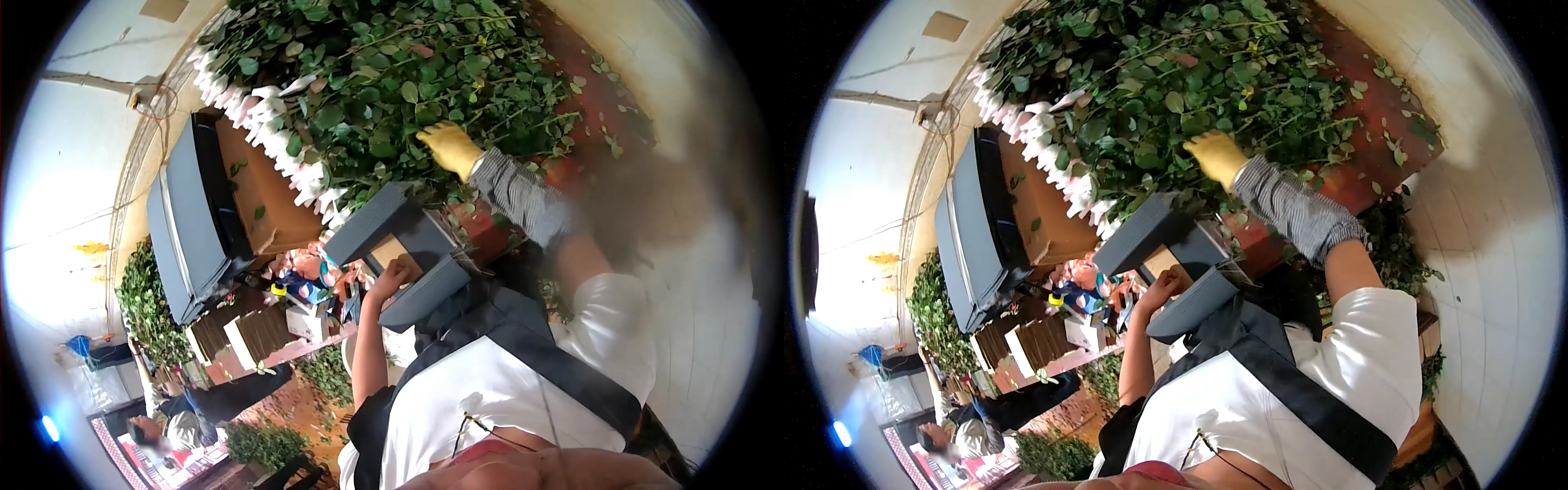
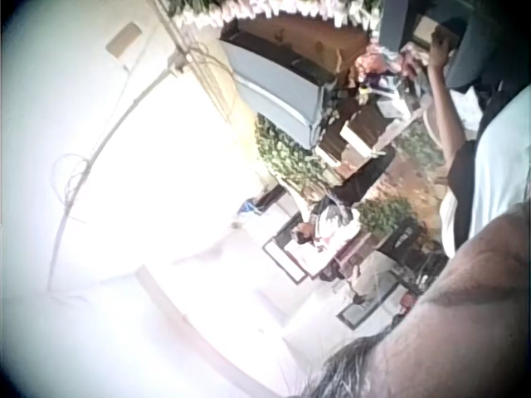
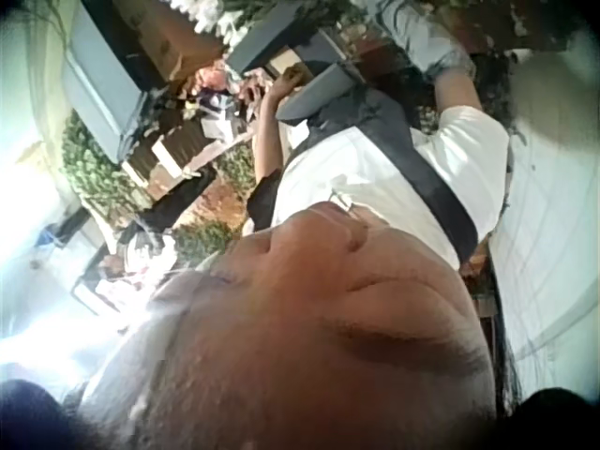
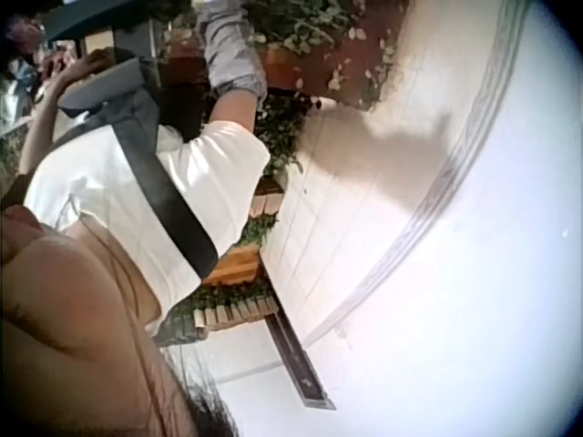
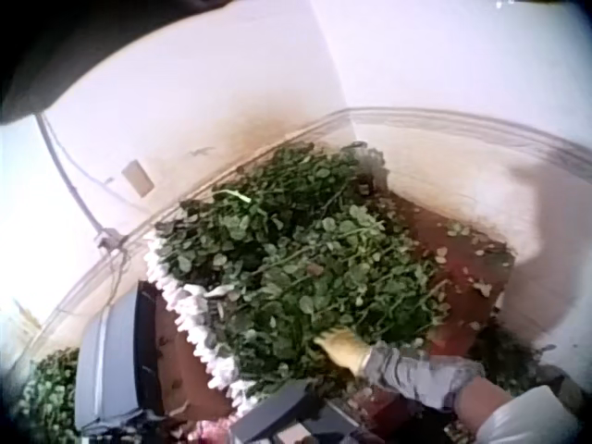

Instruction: The person picks up pink roses from a large pile and places them into a grey foam holder one by one to create a floral arrangement.

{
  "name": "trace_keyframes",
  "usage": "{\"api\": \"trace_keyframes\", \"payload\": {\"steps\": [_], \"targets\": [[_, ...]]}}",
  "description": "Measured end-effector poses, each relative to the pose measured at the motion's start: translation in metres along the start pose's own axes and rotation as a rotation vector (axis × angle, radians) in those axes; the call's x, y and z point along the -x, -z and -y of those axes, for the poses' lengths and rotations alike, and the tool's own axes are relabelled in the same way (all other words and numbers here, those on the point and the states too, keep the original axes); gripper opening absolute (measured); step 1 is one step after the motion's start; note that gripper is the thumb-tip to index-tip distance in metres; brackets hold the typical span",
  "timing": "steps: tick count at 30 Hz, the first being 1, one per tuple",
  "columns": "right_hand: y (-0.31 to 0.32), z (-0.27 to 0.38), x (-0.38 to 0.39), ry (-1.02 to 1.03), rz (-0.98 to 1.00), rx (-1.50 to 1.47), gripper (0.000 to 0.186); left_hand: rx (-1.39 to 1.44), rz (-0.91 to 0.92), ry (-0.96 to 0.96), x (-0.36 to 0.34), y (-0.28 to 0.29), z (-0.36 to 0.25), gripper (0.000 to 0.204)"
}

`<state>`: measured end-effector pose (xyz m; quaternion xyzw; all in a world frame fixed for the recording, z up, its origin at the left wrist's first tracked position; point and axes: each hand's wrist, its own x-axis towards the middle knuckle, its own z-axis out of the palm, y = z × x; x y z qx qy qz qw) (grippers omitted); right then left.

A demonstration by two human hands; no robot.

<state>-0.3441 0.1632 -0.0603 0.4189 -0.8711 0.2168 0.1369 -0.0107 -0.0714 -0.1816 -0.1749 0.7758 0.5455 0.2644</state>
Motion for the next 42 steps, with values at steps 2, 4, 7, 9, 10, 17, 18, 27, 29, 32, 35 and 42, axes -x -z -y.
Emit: {"api": "trace_keyframes", "payload": {"steps": [2, 4, 7, 9, 10, 17, 18, 27, 29, 32, 35, 42], "targets": [[-0.007, -0.004, 0.0, 0.02, -0.207, -0.066, 0.028, 0.038, 0.01, -0.013, 0.006, 0.001, -0.009, 0.044], [0.007, 0.014, -0.015, 0.012, -0.155, -0.009, 0.026, 0.104, 0.02, 0.022, 0.016, -0.005, -0.005, 0.044], [0.071, 0.044, -0.048, -0.018, -0.258, 0.067, 0.028, -0.027, -0.001, -0.018, 0.017, 0.002, -0.007, 0.045], [0.112, 0.048, -0.057, 0.169, -0.554, -0.008, 0.025, -0.08, -0.001, -0.068, 0.013, 0.004, 0.0, 0.046], [0.119, 0.043, -0.053, 0.149, -0.547, 0.01, 0.025, -0.086, 0.026, -0.071, 0.012, 0.0, -0.002, 0.046], [0.152, 0.031, -0.019, 0.203, -0.487, 0.083, 0.022, 0.049, 0.047, -0.016, 0.017, 0.001, -0.012, 0.04], [0.122, 0.0, -0.008, 0.097, -0.561, 0.045, 0.023, 0.065, 0.052, -0.018, 0.014, -0.001, -0.018, 0.039], [-0.042, -0.038, 0.099, -0.301, -0.208, -0.063, 0.052, -0.03, 0.052, 0.016, 0.02, 0.0, -0.053, 0.032], [-0.014, -0.017, 0.086, -0.323, -0.229, -0.193, 0.048, -0.053, 0.015, -0.042, 0.028, 0.001, -0.039, 0.03], [0.032, 0.007, 0.079, -0.22, -0.245, -0.106, 0.041, 0.008, -0.014, 0.043, 0.033, -0.004, -0.049, 0.029], [0.02, 0.017, 0.098, -0.072, 0.091, 0.055, 0.04, 0.101, -0.016, 0.041, 0.029, -0.002, -0.036, 0.028], [0.03, -0.019, 0.028, -0.165, -0.102, 0.204, 0.036, 0.079, -0.034, -0.012, 0.025, -0.004, -0.02, 0.029]]}}
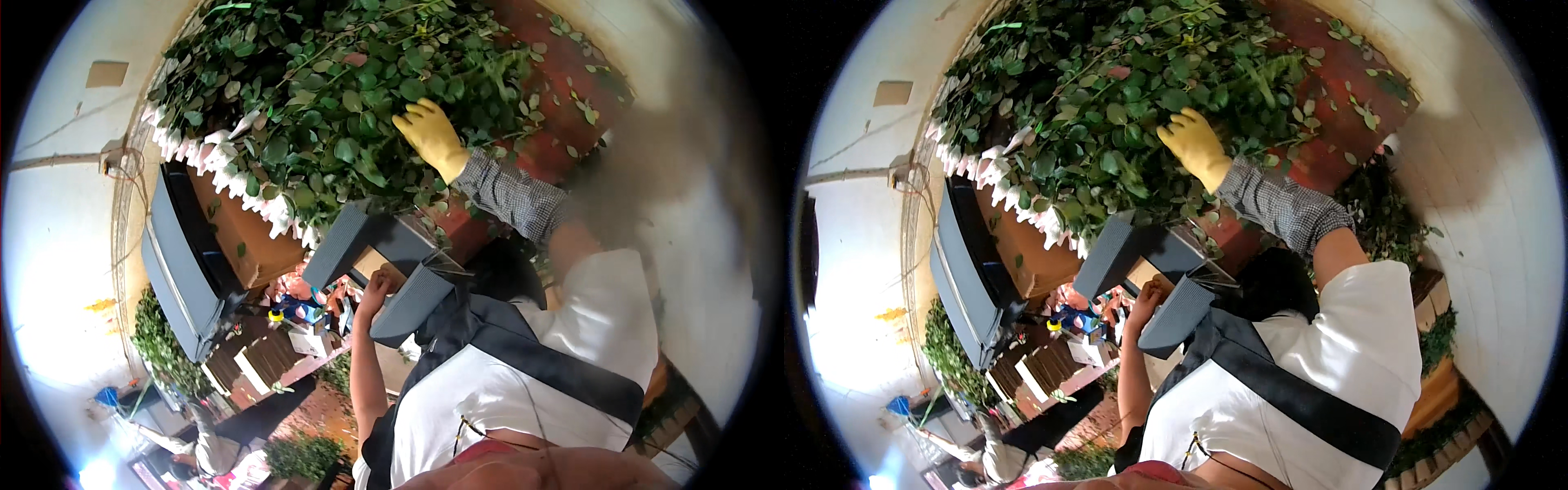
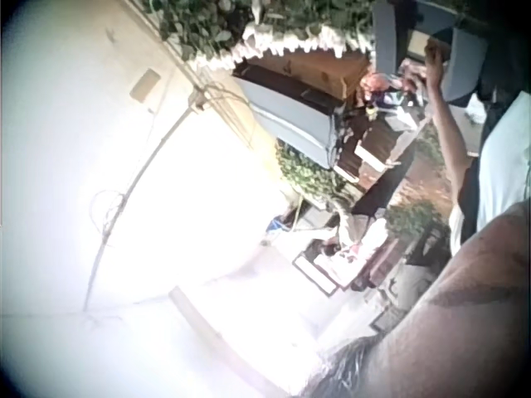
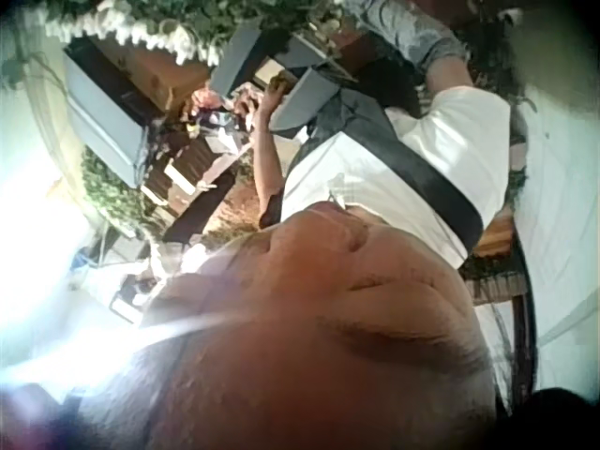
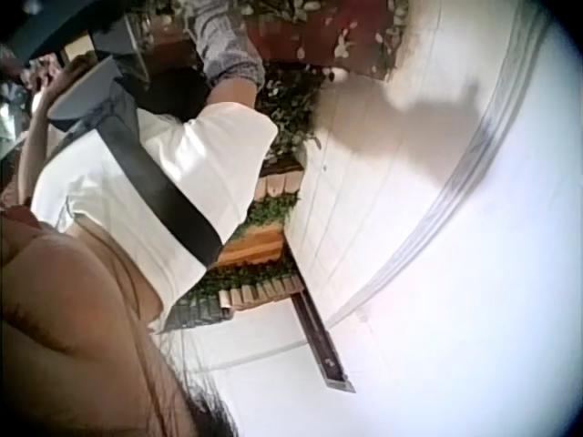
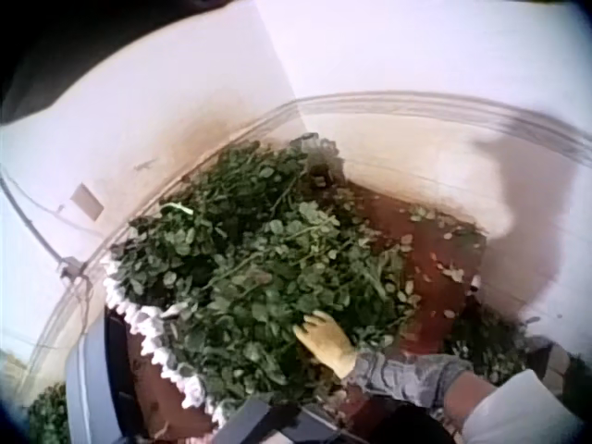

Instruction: The person picks up pink roses from a large pile and places them into a grey foam holder one by one to create a floral arrangement.

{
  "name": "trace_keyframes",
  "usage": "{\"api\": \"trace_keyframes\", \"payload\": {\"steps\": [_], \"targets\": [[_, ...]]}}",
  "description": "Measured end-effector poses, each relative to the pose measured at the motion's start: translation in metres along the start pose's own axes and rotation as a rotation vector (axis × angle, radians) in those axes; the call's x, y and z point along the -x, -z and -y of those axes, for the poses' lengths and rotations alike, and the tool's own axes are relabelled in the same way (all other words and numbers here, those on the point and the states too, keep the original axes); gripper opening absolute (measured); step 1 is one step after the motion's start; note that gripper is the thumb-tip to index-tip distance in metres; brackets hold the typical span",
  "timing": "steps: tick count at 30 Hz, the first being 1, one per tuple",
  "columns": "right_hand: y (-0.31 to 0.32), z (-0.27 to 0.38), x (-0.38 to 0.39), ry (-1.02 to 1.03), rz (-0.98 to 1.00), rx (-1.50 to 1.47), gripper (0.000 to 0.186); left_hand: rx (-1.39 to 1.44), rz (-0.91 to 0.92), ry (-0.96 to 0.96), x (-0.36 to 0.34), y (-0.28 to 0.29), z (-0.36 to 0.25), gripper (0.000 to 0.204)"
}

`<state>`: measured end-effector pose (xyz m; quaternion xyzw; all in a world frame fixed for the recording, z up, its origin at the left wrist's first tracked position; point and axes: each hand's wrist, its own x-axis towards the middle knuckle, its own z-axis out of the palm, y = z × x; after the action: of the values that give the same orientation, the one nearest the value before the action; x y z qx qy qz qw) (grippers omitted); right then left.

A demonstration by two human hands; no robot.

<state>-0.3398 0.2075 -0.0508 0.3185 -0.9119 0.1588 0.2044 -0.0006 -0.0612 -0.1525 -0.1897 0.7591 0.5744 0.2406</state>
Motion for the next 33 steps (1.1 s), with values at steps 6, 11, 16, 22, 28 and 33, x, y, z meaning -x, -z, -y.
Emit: {"api": "trace_keyframes", "payload": {"steps": [6, 11, 16, 22, 28, 33], "targets": [[-0.013, -0.012, -0.05, 0.135, -0.106, -0.006, 0.032, 0.026, 0.019, 0.026, -0.001, 0.006, 0.008, 0.027], [0.001, -0.016, -0.066, 0.163, 0.026, 0.029, 0.024, 0.115, 0.009, 0.025, -0.005, -0.001, 0.009, 0.027], [0.103, -0.016, -0.079, 0.025, -0.342, 0.077, 0.047, -0.077, -0.024, -0.037, -0.002, 0.002, 0.014, 0.032], [0.106, -0.045, -0.091, 0.045, -0.087, 0.112, 0.052, -0.143, 0.054, -0.049, -0.007, 0.003, 0.003, 0.041], [0.163, -0.003, -0.094, 0.101, -0.474, -0.168, 0.035, -0.076, 0.072, -0.122, -0.008, 0.007, 0.027, 0.042], [0.188, -0.017, -0.026, 0.086, 0.033, -0.293, 0.057, 0.007, 0.129, -0.127, -0.02, 0.016, 0.028, 0.043]]}}
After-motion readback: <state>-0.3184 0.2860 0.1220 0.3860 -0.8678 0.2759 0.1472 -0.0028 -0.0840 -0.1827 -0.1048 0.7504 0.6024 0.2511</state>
